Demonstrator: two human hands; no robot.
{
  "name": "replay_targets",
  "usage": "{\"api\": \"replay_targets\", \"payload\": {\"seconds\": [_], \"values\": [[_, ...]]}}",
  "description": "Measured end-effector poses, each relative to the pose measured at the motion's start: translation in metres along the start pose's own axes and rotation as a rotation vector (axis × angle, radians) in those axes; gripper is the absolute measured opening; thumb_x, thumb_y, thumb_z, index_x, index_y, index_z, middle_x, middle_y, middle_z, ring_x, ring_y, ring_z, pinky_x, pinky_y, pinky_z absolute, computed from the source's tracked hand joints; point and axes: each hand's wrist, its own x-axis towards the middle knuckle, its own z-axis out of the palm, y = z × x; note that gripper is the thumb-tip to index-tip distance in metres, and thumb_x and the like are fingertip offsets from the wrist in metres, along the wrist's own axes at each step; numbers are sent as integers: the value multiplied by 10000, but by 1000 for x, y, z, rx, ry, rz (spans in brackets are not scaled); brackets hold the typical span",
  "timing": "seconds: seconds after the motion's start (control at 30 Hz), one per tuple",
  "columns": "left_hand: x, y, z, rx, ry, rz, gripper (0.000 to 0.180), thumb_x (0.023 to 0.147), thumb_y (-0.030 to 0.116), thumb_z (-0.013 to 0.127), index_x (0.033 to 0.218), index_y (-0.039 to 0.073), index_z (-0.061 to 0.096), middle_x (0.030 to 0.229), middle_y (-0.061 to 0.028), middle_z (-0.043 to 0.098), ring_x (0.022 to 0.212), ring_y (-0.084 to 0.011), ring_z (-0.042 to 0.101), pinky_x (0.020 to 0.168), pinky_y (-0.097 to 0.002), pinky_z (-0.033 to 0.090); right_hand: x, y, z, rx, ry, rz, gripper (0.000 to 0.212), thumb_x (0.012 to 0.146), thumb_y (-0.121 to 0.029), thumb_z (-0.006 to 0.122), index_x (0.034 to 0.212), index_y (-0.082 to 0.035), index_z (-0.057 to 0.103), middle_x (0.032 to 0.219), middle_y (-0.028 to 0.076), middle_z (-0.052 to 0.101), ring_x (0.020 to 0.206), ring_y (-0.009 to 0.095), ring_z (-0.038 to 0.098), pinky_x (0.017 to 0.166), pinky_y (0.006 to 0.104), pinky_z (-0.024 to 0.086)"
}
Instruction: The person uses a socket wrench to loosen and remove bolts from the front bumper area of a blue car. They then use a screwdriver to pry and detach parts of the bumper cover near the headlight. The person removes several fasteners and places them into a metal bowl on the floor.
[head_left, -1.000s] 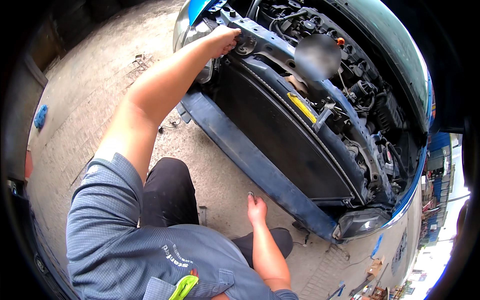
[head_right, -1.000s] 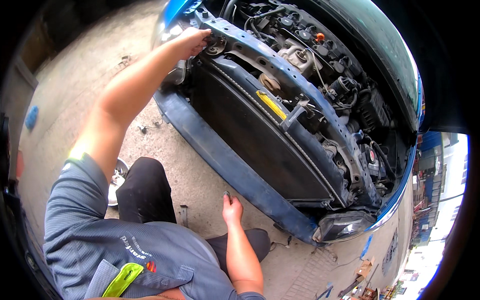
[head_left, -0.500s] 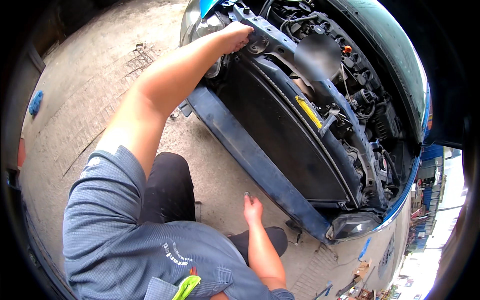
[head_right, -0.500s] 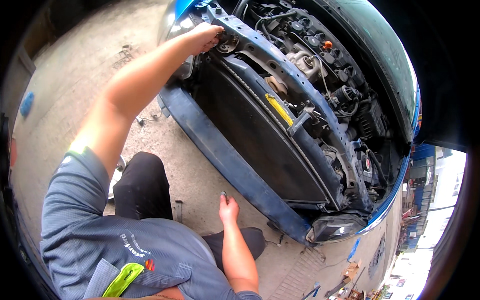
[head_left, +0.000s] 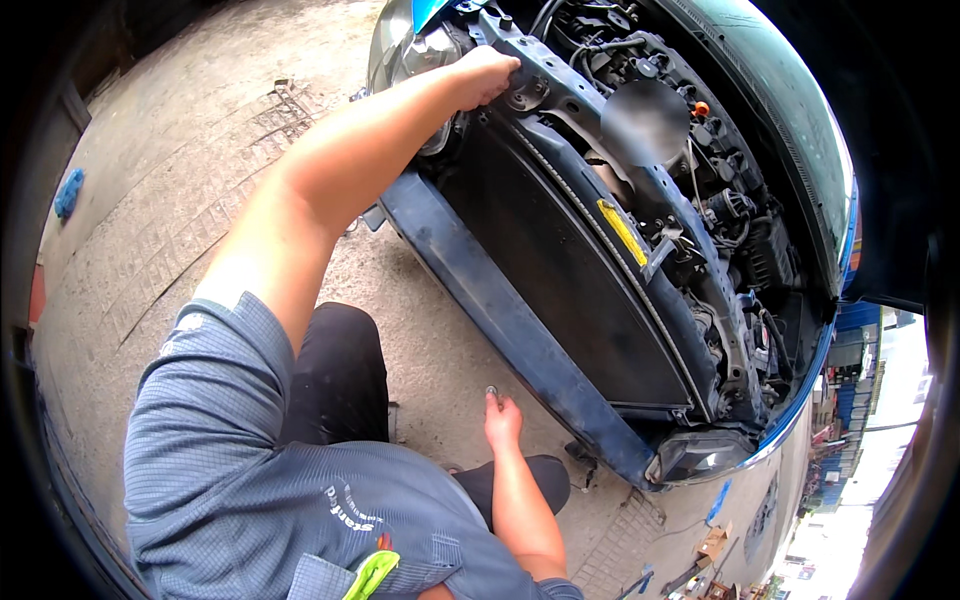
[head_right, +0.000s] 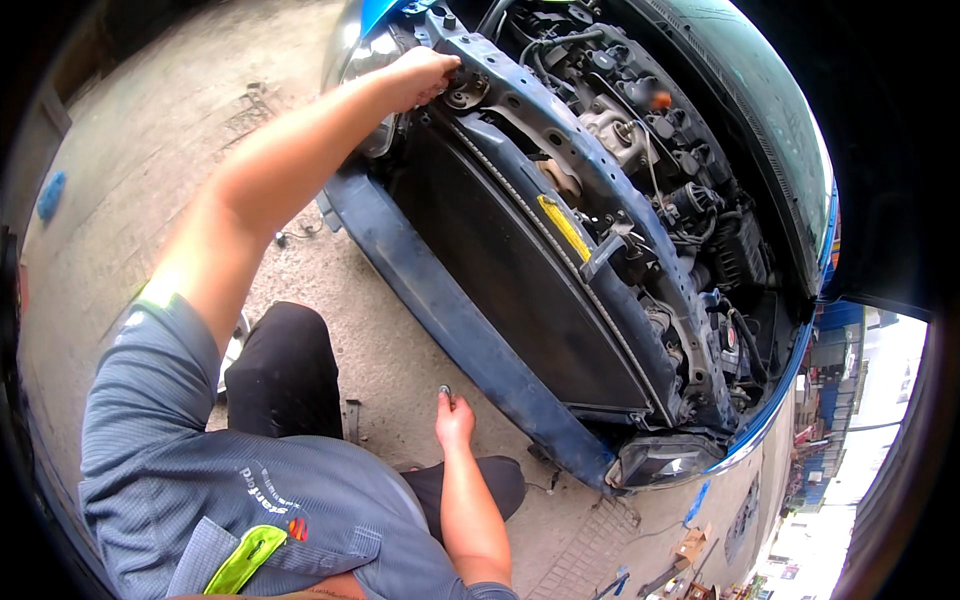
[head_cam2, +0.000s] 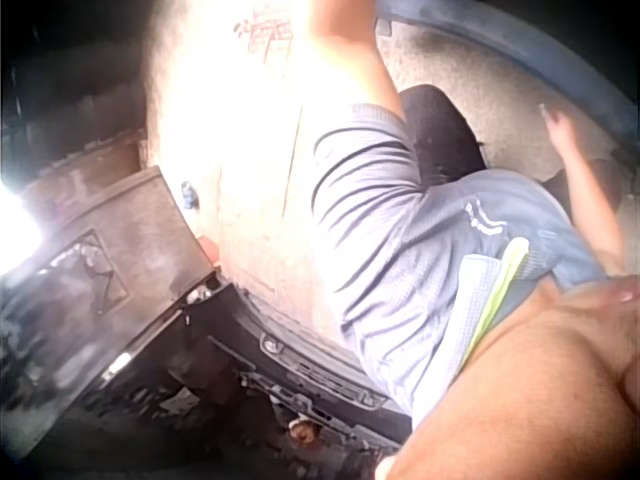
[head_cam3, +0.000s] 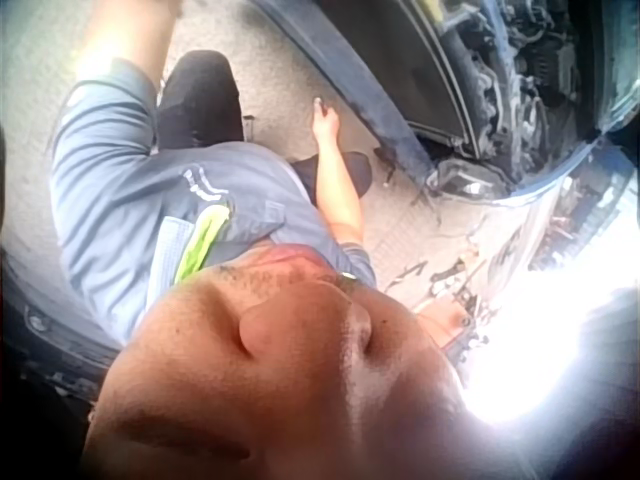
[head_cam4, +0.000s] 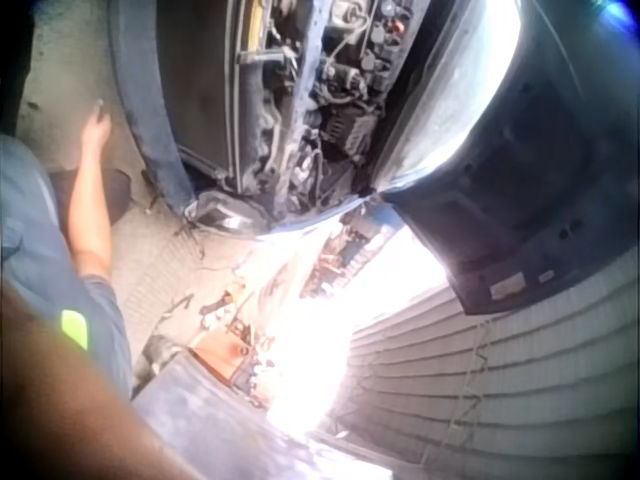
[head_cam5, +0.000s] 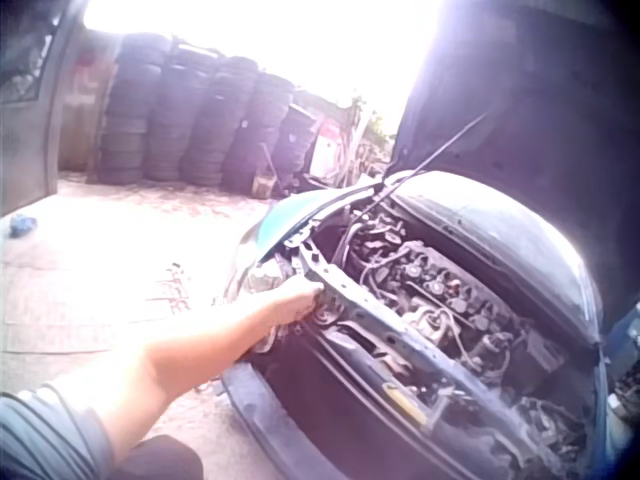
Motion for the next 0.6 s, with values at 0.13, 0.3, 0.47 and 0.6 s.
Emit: {"api": "replay_targets", "payload": {"seconds": [0.13, 0.3, 0.47, 0.6], "values": [[-2, 2, 9, 82, 31, 3, 357, 993, 382, 607, 817, 73, 579, 607, -14, 493, 440, -135, 388, 433, -315, 302, -3, 5, -1, 18, 23, 4, 347, 957, -317, 700, 913, 26, 670, 719, 90, 680, 654, 167, 620, 652, 338, 493], [-3, -11, 9, 860, 309, 633, 457, 979, 378, 620, 1238, 1, 622, 1114, -231, 712, 1036, -369, 690, 907, -439, 530, -2, 6, -1, -6, 8, 7, 342, 959, -313, 696, 917, 25, 670, 723, 85, 683, 653, 168, 619, 651, 339, 493], [14, -18, 0, 518, 281, 477, 305, 1008, 334, 581, 993, 36, 641, 836, -150, 669, 729, -297, 633, 657, -410, 492, 1, 3, 3, -18, -14, 20, 339, 963, -311, 690, 929, 26, 671, 728, 87, 688, 656, 168, 627, 650, 336, 494], [-7, 0, 19, -165, 53, -12, 327, 1023, 322, 555, 773, 114, 526, 590, 25, 408, 464, -90, 299, 451, -286, 237, -3, 5, -1, 1, -7, 46, 343, 964, -315, 687, 958, 28, 679, 732, 91, 693, 661, 170, 635, 653, 338, 499]]}}
